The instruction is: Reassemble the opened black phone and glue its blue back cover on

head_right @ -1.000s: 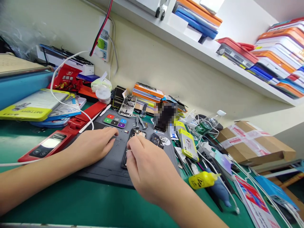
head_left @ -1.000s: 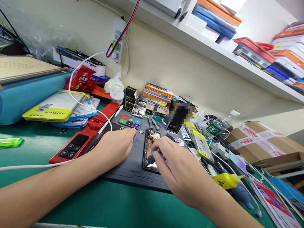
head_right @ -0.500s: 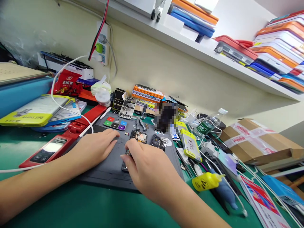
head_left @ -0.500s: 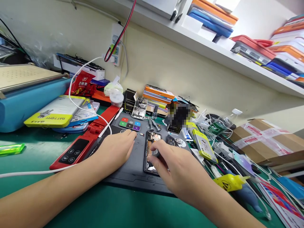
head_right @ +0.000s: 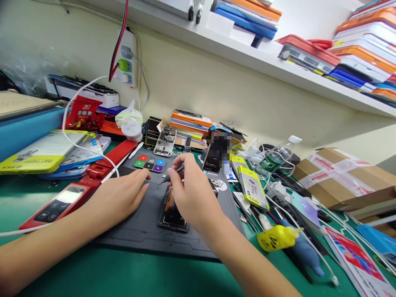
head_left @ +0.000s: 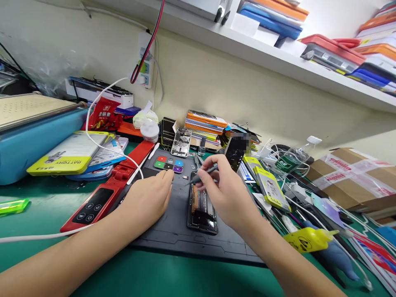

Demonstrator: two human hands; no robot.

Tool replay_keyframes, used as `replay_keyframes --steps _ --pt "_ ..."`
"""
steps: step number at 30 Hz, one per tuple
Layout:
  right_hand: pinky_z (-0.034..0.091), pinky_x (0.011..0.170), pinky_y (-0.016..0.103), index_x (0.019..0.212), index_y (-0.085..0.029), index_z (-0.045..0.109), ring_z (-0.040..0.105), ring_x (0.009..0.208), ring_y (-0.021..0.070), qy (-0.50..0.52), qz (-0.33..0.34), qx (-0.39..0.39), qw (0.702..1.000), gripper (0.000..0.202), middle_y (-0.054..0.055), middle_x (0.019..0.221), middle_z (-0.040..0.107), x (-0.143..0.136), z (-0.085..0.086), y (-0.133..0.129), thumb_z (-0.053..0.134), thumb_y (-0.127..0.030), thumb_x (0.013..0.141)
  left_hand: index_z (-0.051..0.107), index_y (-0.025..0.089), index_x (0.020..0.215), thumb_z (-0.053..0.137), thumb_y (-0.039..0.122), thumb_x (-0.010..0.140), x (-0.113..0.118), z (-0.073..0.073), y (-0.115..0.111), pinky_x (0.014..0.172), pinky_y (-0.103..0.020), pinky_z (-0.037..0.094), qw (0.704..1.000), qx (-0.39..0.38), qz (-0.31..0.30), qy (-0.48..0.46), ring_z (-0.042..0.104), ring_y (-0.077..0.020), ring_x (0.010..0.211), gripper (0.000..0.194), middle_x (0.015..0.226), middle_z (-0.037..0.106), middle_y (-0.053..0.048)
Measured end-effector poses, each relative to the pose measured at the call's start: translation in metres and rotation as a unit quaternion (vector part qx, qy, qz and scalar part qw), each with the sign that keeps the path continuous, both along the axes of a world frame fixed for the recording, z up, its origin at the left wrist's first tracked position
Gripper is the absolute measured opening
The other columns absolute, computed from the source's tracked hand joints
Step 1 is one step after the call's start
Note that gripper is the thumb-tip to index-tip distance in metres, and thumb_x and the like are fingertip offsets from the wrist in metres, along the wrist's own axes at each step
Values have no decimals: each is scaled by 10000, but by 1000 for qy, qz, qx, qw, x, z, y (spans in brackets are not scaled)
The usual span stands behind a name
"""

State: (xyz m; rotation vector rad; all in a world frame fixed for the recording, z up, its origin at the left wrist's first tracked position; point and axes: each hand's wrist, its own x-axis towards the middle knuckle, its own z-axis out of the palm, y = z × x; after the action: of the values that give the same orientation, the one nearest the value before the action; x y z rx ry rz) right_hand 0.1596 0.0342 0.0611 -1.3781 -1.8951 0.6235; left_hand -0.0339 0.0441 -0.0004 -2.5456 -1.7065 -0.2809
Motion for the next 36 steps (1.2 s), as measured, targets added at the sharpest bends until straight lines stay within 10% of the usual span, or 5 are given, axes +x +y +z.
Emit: replay_keyframes --steps 10,24,36 --pt "613 814 438 1010 -252 496 727 857 220 4 4 3 1000 18 37 968 655 -6 -39 39 508 -242 1018 588 178 1020 453 155 1018 0 2 -1 530 -343 407 1000 7 -10 -9 733 -278 788 137 952 703 -66" --pt "662 791 299 1048 -237 503 753 790 135 299 -28 -132 945 216 -6 989 662 18 -27 6 653 -381 990 641 289 1207 549 323 1034 -2 -2 -2 584 -308 474 981 79 -56 -166 716 -192 829 199 1103 652 13" --pt "671 828 363 1044 -248 504 755 859 159 300 10 -120 946 209 -7 1031 627 21 -30 -3 653 -386 998 696 244 1014 520 301 1055 -1 0 -5 764 -315 498 969 58 -90 -223 705 -185 857 189 989 658 12"
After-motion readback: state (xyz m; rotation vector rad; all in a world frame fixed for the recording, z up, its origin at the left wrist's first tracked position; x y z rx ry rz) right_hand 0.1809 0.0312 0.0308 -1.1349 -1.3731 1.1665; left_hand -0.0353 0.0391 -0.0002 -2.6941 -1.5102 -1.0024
